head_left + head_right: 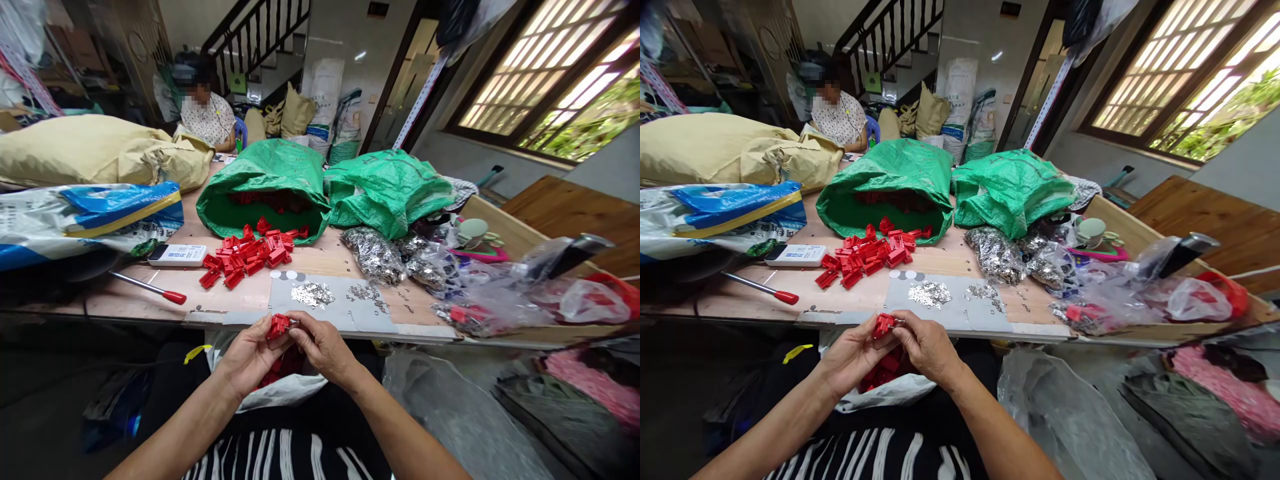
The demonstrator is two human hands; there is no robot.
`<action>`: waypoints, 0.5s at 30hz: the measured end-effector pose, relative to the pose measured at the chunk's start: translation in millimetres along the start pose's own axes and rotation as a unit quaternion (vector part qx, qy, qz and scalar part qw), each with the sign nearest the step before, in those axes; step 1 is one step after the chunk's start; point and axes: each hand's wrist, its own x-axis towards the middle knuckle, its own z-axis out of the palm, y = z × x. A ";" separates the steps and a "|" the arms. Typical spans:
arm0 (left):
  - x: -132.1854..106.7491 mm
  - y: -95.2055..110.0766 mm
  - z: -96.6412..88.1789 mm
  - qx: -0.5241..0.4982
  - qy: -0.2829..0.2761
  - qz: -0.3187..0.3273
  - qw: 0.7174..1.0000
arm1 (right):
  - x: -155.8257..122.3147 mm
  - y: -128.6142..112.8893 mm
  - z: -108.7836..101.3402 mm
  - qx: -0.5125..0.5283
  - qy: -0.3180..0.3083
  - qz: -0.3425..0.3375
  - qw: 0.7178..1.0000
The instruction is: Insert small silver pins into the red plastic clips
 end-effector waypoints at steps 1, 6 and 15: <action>-0.1 -0.2 0.8 -0.003 0.006 -0.004 1.000 | 0.2 -0.4 -1.0 -0.004 -0.004 -0.001 1.000; -0.3 -1.7 2.7 -0.011 0.024 -0.003 1.000 | 1.2 -0.6 -0.6 -0.015 -0.002 -0.001 1.000; 4.9 -7.9 -7.2 -0.018 0.015 -0.001 1.000 | 6.1 7.3 10.1 0.057 0.058 0.018 0.997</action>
